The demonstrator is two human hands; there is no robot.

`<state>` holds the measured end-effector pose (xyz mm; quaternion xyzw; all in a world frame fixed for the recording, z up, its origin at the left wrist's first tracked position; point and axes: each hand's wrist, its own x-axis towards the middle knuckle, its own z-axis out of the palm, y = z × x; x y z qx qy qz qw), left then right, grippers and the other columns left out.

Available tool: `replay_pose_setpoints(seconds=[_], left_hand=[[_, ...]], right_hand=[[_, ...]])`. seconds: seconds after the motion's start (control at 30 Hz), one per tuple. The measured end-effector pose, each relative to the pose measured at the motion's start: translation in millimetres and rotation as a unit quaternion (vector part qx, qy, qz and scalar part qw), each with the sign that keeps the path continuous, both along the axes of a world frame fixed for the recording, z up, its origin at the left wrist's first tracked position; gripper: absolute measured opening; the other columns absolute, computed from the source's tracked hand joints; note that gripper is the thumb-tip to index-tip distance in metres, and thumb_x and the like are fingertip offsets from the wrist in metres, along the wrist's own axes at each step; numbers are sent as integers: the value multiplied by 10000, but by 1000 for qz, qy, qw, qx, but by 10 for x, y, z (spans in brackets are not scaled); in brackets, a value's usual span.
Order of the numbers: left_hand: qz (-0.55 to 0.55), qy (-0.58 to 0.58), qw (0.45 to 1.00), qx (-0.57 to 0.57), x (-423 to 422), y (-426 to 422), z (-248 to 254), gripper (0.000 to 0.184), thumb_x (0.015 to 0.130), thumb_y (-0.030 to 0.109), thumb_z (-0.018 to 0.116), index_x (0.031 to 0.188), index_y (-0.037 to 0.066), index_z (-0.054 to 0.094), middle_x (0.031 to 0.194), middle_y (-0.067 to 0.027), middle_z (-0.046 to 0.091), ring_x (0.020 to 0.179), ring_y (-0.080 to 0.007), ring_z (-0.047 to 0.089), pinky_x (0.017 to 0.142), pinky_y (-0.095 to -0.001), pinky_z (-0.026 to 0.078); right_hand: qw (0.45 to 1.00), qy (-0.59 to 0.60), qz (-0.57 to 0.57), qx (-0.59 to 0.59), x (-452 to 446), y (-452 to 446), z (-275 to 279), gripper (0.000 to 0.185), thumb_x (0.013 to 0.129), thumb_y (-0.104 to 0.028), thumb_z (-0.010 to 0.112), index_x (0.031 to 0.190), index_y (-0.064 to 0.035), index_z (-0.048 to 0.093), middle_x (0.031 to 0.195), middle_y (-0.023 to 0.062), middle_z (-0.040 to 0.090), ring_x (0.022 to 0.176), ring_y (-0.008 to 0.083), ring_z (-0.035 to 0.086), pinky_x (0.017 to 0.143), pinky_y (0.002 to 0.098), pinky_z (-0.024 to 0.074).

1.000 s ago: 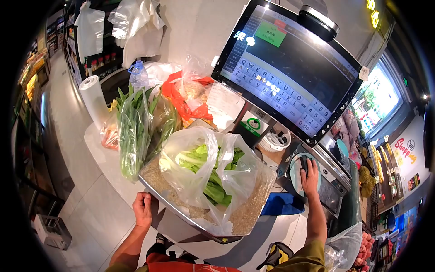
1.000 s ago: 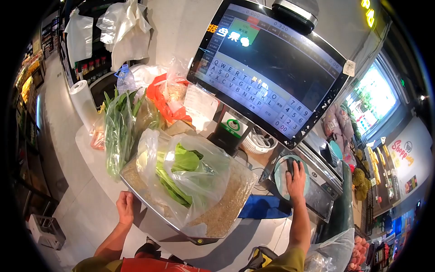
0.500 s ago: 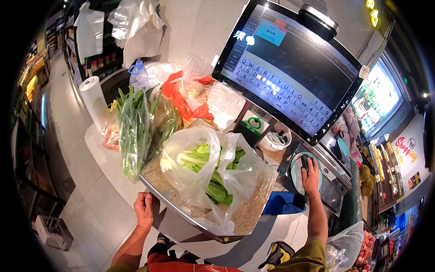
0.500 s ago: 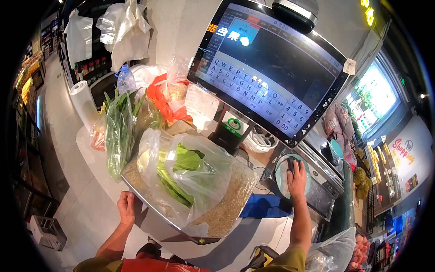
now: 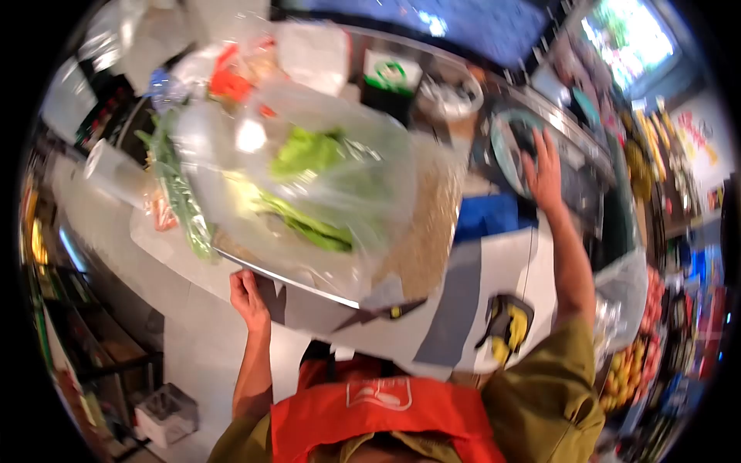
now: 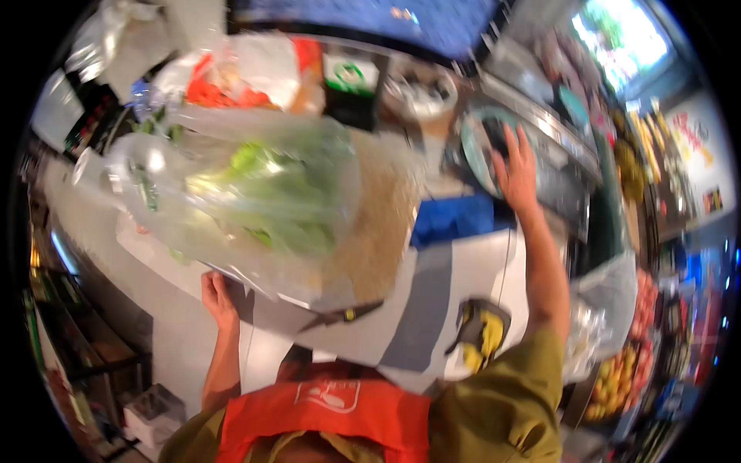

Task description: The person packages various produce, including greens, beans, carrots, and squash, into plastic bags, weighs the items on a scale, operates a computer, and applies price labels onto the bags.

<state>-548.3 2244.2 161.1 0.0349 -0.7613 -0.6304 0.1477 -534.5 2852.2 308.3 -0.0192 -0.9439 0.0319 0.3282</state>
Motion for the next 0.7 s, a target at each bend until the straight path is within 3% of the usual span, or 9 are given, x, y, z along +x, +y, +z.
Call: replay_pose_setpoints(seconds=[0.03, 0.1, 0.17, 0.2, 0.4, 0.47, 0.57, 0.6, 0.7], left_hand=[[-1, 6, 1000, -29, -9, -20, -24, 245, 1043, 244, 510, 905, 42, 532, 818, 30, 467, 753, -83, 394, 707, -232, 374], [-17, 10, 999, 34, -40, -67, -165, 245, 1042, 246, 513, 909, 42, 527, 818, 30, 468, 753, -81, 409, 704, -233, 381], [-9, 29, 999, -36, 17, 85, 143, 246, 1040, 252, 520, 911, 43, 533, 810, 28, 492, 746, -77, 432, 700, -234, 397], [-26, 13, 999, 35, -52, -94, -196, 245, 1039, 259, 524, 922, 44, 546, 813, 23, 525, 741, -78, 457, 700, -233, 415], [-1, -6, 1000, -23, -26, 20, 1, 278, 1026, 287, 523, 923, 34, 576, 830, -28, 581, 769, -109, 518, 744, -263, 457], [4, -5, 999, -38, -11, 34, 43, 289, 1024, 299, 525, 924, 33, 579, 836, -40, 591, 777, -119, 524, 754, -271, 458], [-28, 16, 999, -4, -77, -2, -23, 308, 1020, 325, 537, 926, 33, 572, 840, -36, 593, 775, -119, 520, 757, -268, 453], [-41, 17, 999, 13, -48, -25, -51, 315, 1018, 334, 541, 927, 34, 569, 841, -34, 593, 773, -118, 518, 757, -266, 451], [-85, 33, 995, 29, -69, -56, -51, 323, 1016, 352, 547, 936, 38, 559, 849, -30, 595, 770, -111, 517, 748, -262, 447]], right_hand=[[1000, -5, 8, -12, 124, -78, 12, 537, 973, -240, 562, 1466, -79, 421, 1478, 260, 392, 1339, 434, 407, 1111, 434, 325], [1000, -17, -5, -3, 321, -310, 58, 520, 974, -228, 566, 1459, -93, 436, 1481, 225, 408, 1339, 409, 415, 1110, 428, 324], [998, -40, 24, -33, 517, -594, 147, 536, 927, -225, 617, 1429, -109, 469, 1440, 230, 443, 1247, 425, 468, 1063, 461, 356], [997, -53, 37, -35, 629, -688, 130, 539, 923, -222, 621, 1427, -107, 470, 1428, 229, 454, 1240, 425, 471, 1060, 459, 358], [990, -105, 61, -76, 1112, -1311, 132, 517, 898, -166, 640, 1392, -95, 504, 1369, 211, 506, 1221, 414, 492, 1038, 443, 389], [982, -113, 31, -150, 1359, -1596, 85, 489, 881, -114, 653, 1356, -96, 538, 1322, 205, 536, 1165, 397, 538, 995, 415, 434], [902, -121, -18, -414, 1767, -1959, -380, 449, 889, -89, 673, 1324, -79, 564, 1227, 143, 624, 1063, 247, 639, 895, 322, 501], [883, -105, -56, -455, 1884, -2167, -488, 419, 874, -80, 698, 1281, -66, 601, 1144, 99, 663, 966, 185, 659, 858, 299, 516], [876, -89, -60, -470, 2176, -2681, -897, 305, 817, -65, 747, 1114, -36, 688, 1053, 86, 663, 877, 185, 657, 810, 300, 526]])
